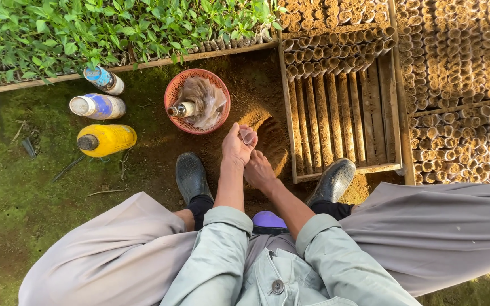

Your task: The person sits on a small stool and fills small biodegradable pots with soil from a pile on the ground. They use both hands to scoop soil and pack it into the pots, then place the filled pots into a wooden tray. The person repeats this process for multiple pots.

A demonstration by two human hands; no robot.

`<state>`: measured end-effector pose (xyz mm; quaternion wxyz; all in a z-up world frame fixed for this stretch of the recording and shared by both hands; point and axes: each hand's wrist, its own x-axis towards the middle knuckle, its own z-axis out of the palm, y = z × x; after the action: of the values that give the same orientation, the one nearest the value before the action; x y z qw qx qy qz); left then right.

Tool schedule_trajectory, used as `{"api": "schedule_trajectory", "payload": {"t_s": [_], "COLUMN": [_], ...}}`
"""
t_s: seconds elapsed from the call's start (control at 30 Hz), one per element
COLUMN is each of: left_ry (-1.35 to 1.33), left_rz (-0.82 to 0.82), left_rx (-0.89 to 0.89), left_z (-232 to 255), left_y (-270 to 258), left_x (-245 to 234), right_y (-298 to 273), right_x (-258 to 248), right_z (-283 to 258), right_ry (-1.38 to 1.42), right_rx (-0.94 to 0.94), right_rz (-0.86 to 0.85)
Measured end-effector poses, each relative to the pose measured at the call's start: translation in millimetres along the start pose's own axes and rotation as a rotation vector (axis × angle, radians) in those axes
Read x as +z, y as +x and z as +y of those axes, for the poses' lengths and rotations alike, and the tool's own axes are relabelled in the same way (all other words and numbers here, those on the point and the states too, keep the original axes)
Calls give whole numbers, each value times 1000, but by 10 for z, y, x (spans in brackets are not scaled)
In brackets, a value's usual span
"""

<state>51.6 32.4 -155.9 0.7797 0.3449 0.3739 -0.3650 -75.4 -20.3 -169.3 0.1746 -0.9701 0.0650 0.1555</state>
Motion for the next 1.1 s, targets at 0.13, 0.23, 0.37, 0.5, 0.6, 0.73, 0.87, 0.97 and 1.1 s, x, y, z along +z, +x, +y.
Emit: {"api": "schedule_trajectory", "payload": {"t_s": [0.13,0.23,0.37,0.5,0.6,0.73,0.87,0.97,1.1], "left_ry": [-19,-28,-48,-48,-67,-74,-38,-20,18], "left_rz": [-13,-20,-29,-17,-13,22,41,64,55], "left_rx": [0,4,-3,37,55,72,139,189,229], "left_z": [-26,3,26,3,19,-35,-61,-88,-172], "left_y": [32,-35,-109,-6,-118,-58,-137,-94,-20], "left_x": [19,63,94,89,155,195,278,302,274], "right_y": [65,37,37,12,109,68,110,123,108], "right_x": [2,-264,-551,-1209,-1493,-1808,-1869,-1935,-1887], "right_z": [54,91,204,199,287,57,-5,-87,-153], "right_ry": [4,220,568,1223,1344,1425,1489,1507,1526], "right_rx": [-95,22,548,567,493,440,426,435,454], "right_rz": [14,7,-151,163,128,248,294,310,317]}}
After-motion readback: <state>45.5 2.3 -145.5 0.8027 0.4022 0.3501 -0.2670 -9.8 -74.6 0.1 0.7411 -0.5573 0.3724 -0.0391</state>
